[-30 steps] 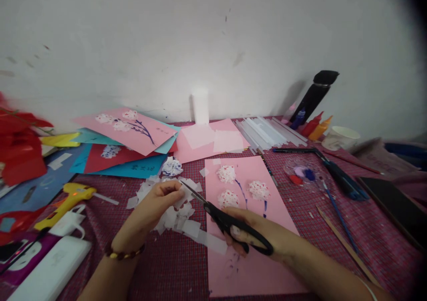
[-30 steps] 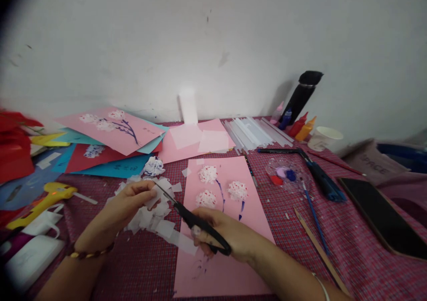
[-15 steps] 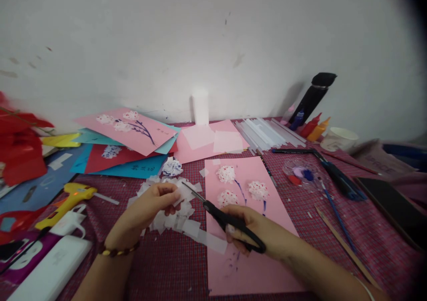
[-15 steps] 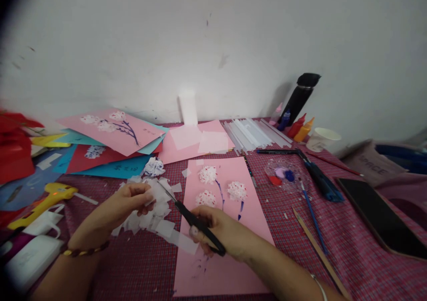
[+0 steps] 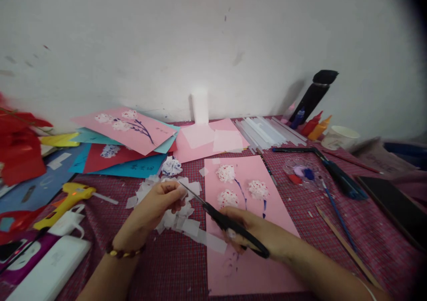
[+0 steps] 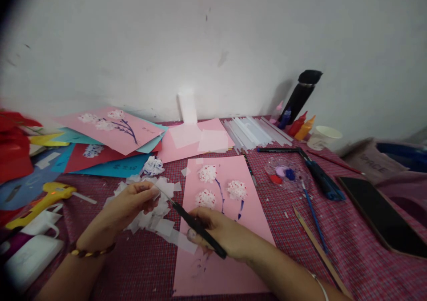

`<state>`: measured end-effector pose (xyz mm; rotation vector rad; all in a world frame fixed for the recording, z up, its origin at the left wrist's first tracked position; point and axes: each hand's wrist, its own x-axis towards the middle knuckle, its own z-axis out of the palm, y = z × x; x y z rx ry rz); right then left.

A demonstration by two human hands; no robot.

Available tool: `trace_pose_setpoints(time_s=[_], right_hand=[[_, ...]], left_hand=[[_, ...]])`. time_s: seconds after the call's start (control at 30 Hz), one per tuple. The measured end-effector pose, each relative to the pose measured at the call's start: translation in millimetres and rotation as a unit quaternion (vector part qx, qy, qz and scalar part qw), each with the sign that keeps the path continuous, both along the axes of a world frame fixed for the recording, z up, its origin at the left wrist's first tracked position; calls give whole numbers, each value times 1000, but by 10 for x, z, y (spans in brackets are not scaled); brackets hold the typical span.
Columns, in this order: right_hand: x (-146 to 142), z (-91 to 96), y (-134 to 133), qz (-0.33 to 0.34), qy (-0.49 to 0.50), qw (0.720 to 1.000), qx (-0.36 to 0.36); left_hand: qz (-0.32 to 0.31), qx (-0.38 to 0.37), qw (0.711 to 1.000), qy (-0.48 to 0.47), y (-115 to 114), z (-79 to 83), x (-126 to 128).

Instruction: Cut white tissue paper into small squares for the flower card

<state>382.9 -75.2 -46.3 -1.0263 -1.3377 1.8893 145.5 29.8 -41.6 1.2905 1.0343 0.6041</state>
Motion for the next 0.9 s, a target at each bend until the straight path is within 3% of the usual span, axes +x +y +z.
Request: trace_pose_setpoints(time_s=[0.2,0.4,0.53,0.77,0.9], right_hand=[[-46,64,9,-17,-23,1000,-2],[-27,69,5,-3,-2,999,35],[-8,9,-11,-16,29,999,19],[-14,-14,-11,28,30,999,9],[-22,-24,-26,21,29,999,8]], left_hand=[[16,-26,999,31,10,-37,5],[49,-28,998,39,-21,59,63],[75,-23,997,5,-34,110,36],[76,0,997,-22,5,37,-40],[121,-5,992,-28,26,46,-44]])
